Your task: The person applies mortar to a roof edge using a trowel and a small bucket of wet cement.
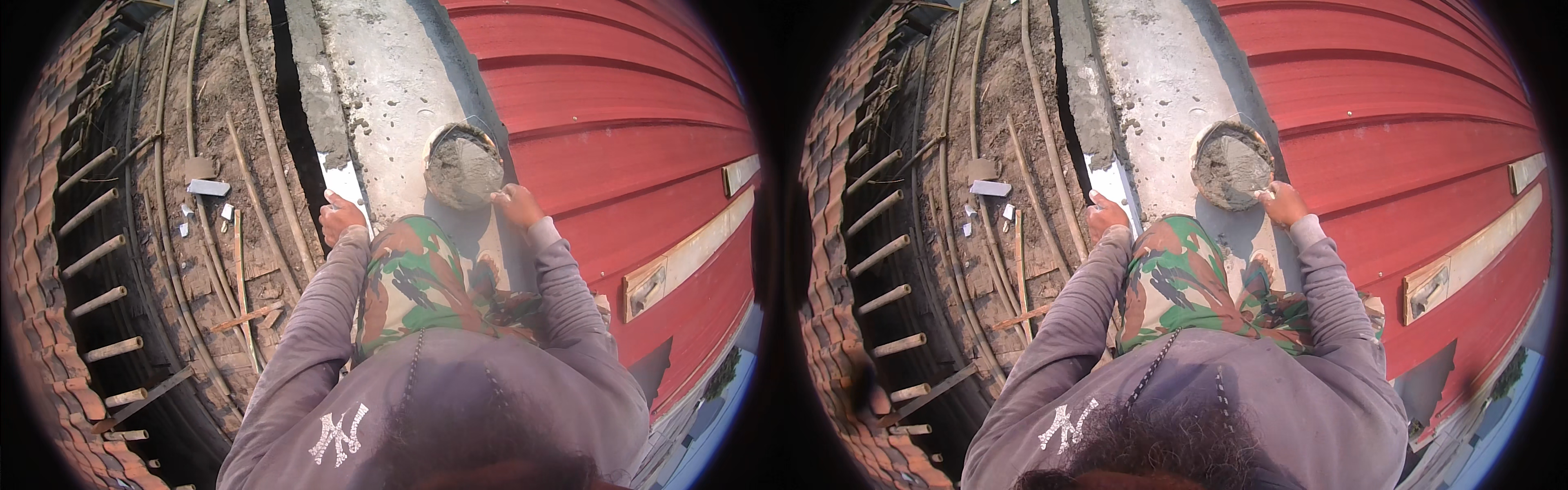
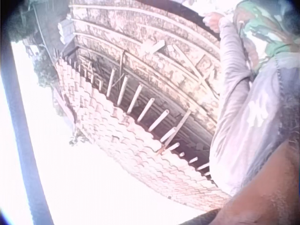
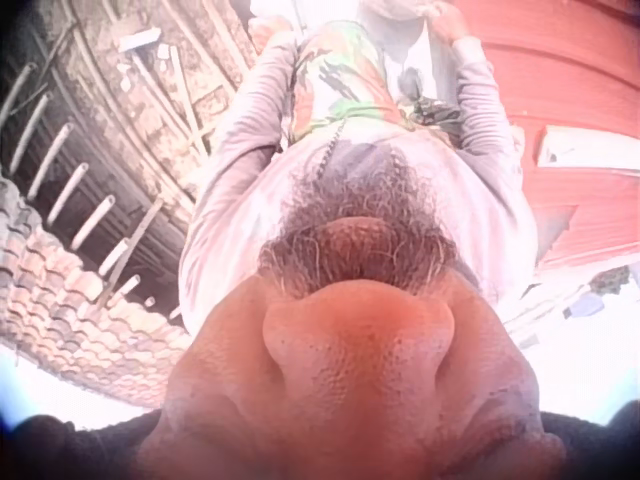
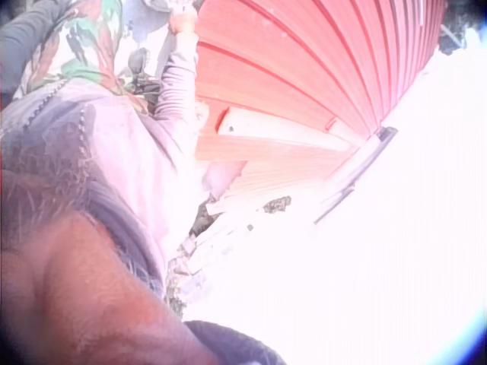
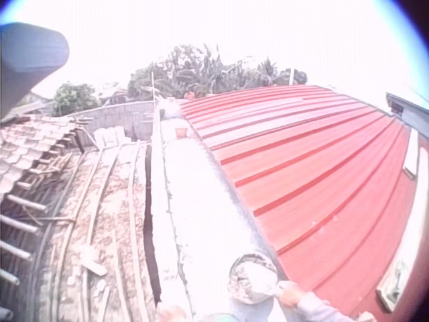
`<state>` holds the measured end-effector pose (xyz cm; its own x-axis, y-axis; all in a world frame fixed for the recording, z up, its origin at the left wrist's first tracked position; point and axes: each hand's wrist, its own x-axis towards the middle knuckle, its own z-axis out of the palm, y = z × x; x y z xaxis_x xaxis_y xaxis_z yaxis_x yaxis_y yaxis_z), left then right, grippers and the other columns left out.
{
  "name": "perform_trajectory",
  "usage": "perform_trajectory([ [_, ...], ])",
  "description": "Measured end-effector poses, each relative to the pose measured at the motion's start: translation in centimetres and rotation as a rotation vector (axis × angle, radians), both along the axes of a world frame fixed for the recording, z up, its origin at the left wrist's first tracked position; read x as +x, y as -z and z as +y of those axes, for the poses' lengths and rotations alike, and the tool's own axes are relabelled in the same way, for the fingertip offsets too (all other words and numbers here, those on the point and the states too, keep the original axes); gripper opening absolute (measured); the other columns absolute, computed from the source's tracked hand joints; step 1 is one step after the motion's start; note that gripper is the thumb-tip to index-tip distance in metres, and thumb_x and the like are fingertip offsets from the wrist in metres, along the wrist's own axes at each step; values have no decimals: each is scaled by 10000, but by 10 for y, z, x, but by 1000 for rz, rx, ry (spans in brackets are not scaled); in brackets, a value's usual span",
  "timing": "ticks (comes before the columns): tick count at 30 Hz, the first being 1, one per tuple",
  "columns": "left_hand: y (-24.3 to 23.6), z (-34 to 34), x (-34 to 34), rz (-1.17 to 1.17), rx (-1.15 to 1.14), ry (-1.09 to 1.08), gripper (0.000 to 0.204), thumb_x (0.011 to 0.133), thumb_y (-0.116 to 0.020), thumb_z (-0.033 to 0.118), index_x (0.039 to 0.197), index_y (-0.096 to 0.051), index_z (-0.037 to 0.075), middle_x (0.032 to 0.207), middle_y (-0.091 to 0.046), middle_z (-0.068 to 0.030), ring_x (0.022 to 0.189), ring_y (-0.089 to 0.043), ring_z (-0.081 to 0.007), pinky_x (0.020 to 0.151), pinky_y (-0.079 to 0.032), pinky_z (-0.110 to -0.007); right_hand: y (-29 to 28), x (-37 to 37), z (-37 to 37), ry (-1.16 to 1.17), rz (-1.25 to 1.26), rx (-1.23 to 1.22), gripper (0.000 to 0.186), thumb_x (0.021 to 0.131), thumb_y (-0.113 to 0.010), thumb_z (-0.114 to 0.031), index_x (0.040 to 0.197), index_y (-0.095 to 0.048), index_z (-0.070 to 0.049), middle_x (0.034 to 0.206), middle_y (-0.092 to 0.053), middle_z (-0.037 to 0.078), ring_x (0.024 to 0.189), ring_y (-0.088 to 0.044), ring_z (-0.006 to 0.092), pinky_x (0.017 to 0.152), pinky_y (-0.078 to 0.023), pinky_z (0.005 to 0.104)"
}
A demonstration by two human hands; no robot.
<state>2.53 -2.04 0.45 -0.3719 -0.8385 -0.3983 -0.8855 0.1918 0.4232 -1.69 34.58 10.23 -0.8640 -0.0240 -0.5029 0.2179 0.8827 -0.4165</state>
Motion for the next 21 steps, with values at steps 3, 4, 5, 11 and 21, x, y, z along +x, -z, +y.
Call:
perform_trajectory([
  [3, 0, 2, -1, -14, -11, -1, 766, 1099, -263, 619, 1238, -685, -5, 1235, -704, -240, 1144, -685, -438, 1012, -514, -549, 43, 1, 28, -102, 47, 335, 525, 1020, -641, -442, 1193, -688, 52, 1149, -734, 265, 1124, -707, 395, 946, -564, 492],
  [4, -5, 2, -1, -15, -12, -8, 772, 1097, -262, 623, 1242, -683, -6, 1244, -701, -241, 1147, -684, -438, 1015, -513, -549, 44, -2, 18, -49, 2, 341, 550, 1017, -642, -455, 1209, -692, 58, 1216, -713, 282, 1208, -667, 414, 1000, -539, 499],
  [5, -8, 3, -1, -23, -6, -6, 776, 1095, -261, 627, 1244, -682, -7, 1250, -700, -242, 1149, -682, -440, 1016, -512, -549, 45, -7, 7, 1, -43, 346, 574, 1015, -643, -469, 1225, -696, 64, 1283, -692, 299, 1292, -627, 433, 1053, -514, 507],
  [11, -14, 8, -2, -28, 45, 19, 792, 1090, -252, 634, 1275, -673, -10, 1282, -690, -252, 1164, -670, -462, 1026, -504, -565, 100, -27, -15, 266, -226, 18, 474, 995, -676, -423, 1076, -728, 41, 956, -768, 206, 791, -772, 324, 676, -611, 480],
  [21, -18, 14, -5, -12, 59, 23, 815, 1091, -235, 630, 1266, -672, -35, 1247, -704, -277, 1156, -669, -489, 1009, -515, -577, 155, 48, 17, 371, 145, -145, 443, 970, -656, -406, 888, -693, 28, 737, -674, 142, 582, -654, 251, 563, -524, 431],
])
